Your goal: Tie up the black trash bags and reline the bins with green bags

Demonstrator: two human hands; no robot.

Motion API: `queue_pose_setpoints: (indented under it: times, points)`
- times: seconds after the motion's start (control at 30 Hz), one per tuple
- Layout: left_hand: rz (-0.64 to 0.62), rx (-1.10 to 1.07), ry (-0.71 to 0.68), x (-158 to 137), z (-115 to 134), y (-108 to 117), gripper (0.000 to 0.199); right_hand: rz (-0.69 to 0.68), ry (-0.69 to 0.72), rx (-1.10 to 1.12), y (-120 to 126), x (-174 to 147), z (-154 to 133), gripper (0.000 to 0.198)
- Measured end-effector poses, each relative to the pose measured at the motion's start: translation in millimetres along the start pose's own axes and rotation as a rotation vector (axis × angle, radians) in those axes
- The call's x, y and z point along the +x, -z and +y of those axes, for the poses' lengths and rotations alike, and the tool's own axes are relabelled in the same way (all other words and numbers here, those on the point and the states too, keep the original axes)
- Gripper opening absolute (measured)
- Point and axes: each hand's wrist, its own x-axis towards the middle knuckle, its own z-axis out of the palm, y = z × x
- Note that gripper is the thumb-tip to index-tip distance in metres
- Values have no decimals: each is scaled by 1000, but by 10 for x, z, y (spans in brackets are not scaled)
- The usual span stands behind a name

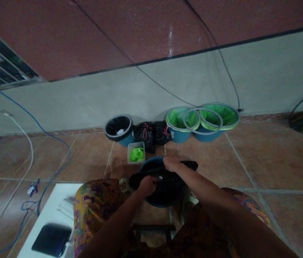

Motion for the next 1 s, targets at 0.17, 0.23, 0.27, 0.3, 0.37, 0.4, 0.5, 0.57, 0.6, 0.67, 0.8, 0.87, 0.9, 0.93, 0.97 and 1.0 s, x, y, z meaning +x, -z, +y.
queue_pose_setpoints:
  times: [0.17,0.23,0.27,0.3,0.37,0.4,0.5,0.57,0.6,0.67,0.8,0.87,0.9,0.93,0.97,1.0]
  points:
    - [55,-82,-13,-128,10,44,24,-9,-13,19,24,-15,45,28]
    - [67,-108,-14,-165,0,35,23,-21,13,30,7,-37,42,33]
    - [73,-119,-14,-179,-5,26,23,-30,26,31,-8,-48,39,33]
    - [79,-127,-17,-191,-9,17,23,-38,36,29,-23,-56,34,32]
    - [96,-139,-29,-206,-11,1,23,-41,47,25,-46,-63,29,25]
    - [107,-142,-37,-210,-9,-5,23,-35,50,27,-51,-62,29,22]
    - [132,-155,-60,-210,7,-14,22,-6,54,42,-36,-46,40,23]
    - [147,-170,-64,-204,17,-14,22,26,67,64,-15,-33,50,25]
    - [156,-184,-68,-201,22,-13,21,40,73,81,-3,-28,54,25]
    - [192,-230,-79,-196,30,-3,21,53,87,125,22,-23,56,25]
    - [298,-310,-119,-200,54,52,22,73,115,271,112,-48,46,18]
    - [329,-312,-141,-213,68,94,22,114,126,350,165,-73,47,17]
    - [340,-313,-148,-223,75,115,22,134,134,385,184,-85,49,16]
    - [350,-318,-150,-234,81,135,22,147,144,419,196,-95,53,16]
    - [357,-326,-148,-247,87,153,22,156,152,455,201,-103,57,15]
    - [361,-337,-147,-260,91,168,21,159,162,498,198,-108,59,15]
